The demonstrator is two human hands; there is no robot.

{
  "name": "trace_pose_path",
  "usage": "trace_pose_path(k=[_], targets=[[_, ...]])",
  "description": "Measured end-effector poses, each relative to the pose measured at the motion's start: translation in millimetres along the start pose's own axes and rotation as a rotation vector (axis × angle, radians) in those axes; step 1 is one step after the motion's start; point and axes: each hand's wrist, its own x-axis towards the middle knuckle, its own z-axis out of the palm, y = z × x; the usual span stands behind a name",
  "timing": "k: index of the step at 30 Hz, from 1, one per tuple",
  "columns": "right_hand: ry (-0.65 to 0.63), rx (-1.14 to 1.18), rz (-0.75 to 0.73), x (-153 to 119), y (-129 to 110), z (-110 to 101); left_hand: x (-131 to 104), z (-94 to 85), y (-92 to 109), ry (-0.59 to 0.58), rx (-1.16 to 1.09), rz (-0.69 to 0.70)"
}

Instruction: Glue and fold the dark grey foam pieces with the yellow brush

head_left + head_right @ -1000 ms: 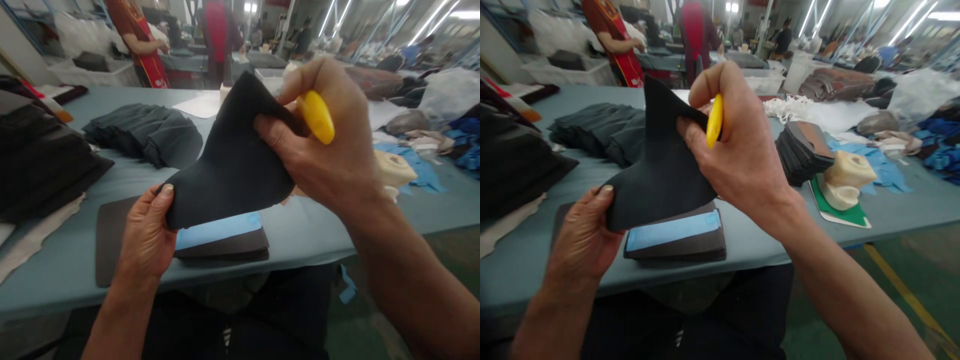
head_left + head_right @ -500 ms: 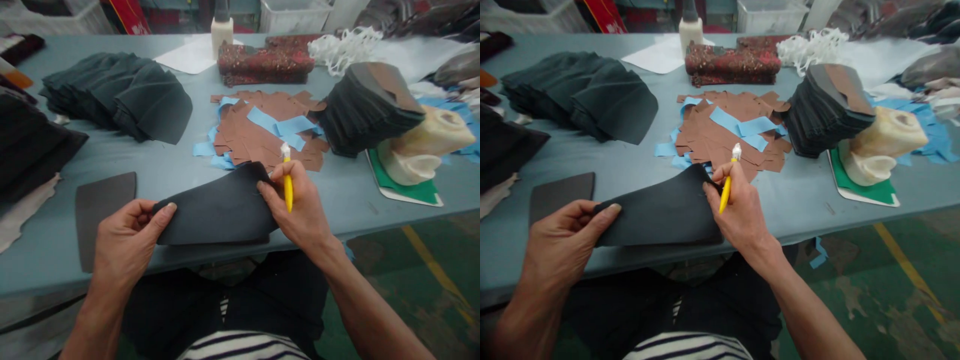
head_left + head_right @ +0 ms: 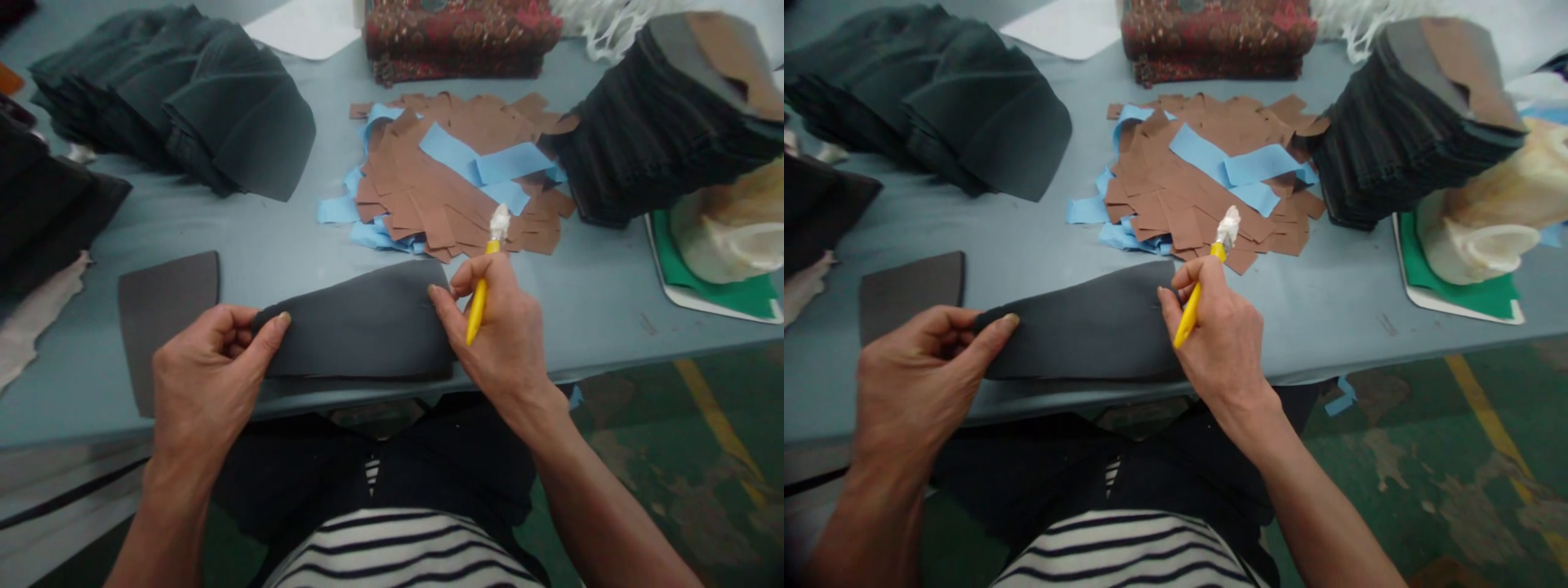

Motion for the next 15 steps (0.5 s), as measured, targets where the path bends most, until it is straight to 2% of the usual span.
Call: trace_pose_path(k=[4, 8, 15], targets=[[0.023, -0.064, -0.02, -2, 4, 5, -1, 1.9, -3, -0.002, 0.037, 0.015], [-0.007, -0.097, -0.019, -2, 6, 7, -1, 1.9, -6, -0.002, 0.077, 0.013], [-0.005, -0.084, -0.022, -4, 9, 9, 1, 4.0, -11, 0.007, 0.152, -0.035]])
